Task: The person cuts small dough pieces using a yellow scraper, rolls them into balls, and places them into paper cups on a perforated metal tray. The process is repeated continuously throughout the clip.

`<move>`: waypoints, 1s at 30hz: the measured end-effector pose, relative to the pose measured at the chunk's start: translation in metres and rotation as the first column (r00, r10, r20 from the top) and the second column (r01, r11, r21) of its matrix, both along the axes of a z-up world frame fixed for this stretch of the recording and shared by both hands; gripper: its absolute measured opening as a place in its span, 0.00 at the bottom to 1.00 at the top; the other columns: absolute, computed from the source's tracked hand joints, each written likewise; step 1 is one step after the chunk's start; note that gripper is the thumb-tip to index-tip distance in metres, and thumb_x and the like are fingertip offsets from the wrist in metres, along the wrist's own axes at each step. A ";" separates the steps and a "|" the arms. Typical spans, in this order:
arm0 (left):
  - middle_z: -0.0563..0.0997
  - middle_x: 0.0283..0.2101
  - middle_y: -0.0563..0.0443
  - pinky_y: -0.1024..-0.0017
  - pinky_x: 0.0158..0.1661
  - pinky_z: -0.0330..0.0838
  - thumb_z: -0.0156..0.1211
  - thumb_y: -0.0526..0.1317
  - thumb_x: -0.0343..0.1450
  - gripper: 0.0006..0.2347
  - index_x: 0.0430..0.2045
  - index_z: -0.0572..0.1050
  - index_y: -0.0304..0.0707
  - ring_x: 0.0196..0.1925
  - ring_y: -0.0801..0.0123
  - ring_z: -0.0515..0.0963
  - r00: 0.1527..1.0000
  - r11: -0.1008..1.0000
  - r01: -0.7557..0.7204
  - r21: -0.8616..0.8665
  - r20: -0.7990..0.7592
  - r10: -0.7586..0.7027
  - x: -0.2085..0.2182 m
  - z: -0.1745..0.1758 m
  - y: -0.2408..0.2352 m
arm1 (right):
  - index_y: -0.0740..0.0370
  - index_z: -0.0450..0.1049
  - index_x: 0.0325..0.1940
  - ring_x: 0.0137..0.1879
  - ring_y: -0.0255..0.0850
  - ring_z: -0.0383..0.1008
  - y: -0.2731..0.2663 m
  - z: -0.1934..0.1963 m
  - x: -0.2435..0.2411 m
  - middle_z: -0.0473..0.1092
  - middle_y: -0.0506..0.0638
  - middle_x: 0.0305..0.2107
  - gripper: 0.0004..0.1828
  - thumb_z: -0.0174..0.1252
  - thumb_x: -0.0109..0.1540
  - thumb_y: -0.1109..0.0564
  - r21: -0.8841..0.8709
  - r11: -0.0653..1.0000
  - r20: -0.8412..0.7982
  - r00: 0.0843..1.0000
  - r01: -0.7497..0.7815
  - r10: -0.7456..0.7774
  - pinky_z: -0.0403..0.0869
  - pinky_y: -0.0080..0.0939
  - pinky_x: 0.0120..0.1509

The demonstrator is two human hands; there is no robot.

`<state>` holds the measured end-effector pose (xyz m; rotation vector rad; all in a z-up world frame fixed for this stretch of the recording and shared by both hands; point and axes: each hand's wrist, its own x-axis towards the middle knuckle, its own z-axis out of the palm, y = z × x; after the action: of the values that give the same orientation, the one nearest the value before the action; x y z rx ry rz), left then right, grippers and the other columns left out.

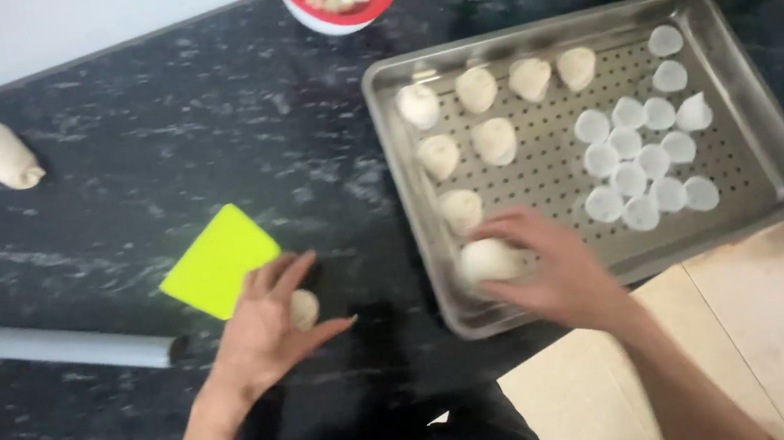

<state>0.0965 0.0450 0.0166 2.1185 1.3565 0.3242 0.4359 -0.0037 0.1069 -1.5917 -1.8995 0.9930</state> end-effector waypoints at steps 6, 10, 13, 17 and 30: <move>0.83 0.50 0.45 0.61 0.55 0.70 0.66 0.42 0.70 0.16 0.51 0.78 0.39 0.53 0.52 0.79 0.938 0.939 -0.137 0.315 0.345 0.021 0.240 0.022 0.017 | 0.57 0.75 0.58 0.60 0.37 0.74 -0.023 -0.023 0.210 0.76 0.47 0.53 0.29 0.71 0.53 0.55 0.040 0.974 0.124 0.966 0.222 -0.225 0.73 0.38 0.64; 0.83 0.38 0.46 0.59 0.40 0.75 0.56 0.33 0.70 0.06 0.34 0.80 0.37 0.40 0.55 0.81 0.946 0.980 0.187 0.069 0.255 -0.198 0.395 -0.020 0.013 | 0.55 0.75 0.60 0.58 0.37 0.74 -0.019 -0.023 0.279 0.76 0.47 0.51 0.32 0.72 0.51 0.54 -0.032 0.954 0.184 0.940 0.299 -0.289 0.72 0.38 0.63; 0.80 0.31 0.43 0.57 0.34 0.73 0.51 0.26 0.71 0.07 0.26 0.78 0.31 0.35 0.52 0.78 0.963 0.966 0.259 0.023 0.074 -0.260 0.433 -0.044 0.007 | 0.55 0.75 0.59 0.57 0.37 0.75 -0.014 -0.028 0.302 0.77 0.46 0.51 0.31 0.72 0.52 0.54 -0.019 0.966 0.178 0.951 0.259 -0.251 0.72 0.39 0.62; 0.78 0.37 0.45 0.65 0.43 0.74 0.49 0.43 0.78 0.11 0.43 0.77 0.39 0.40 0.59 0.80 0.985 0.984 0.165 0.071 0.035 -0.168 0.440 -0.079 -0.003 | 0.65 0.75 0.60 0.59 0.58 0.76 -0.005 -0.035 0.310 0.74 0.61 0.47 0.36 0.77 0.49 0.58 0.001 0.980 0.050 0.979 0.198 -0.198 0.76 0.56 0.64; 0.68 0.41 0.45 0.64 0.39 0.68 0.56 0.73 0.59 0.49 0.70 0.60 0.35 0.39 0.58 0.71 0.995 0.919 0.076 0.388 -0.092 -0.044 0.426 -0.076 -0.018 | 0.58 0.71 0.68 0.54 0.55 0.77 0.021 -0.064 0.279 0.74 0.56 0.42 0.43 0.76 0.49 0.56 0.238 0.967 0.181 0.982 -0.094 0.051 0.76 0.56 0.60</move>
<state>0.5223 0.0270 -0.0596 2.5202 1.3564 0.5262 0.7149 0.0169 0.0428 -1.5126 -2.1188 0.6322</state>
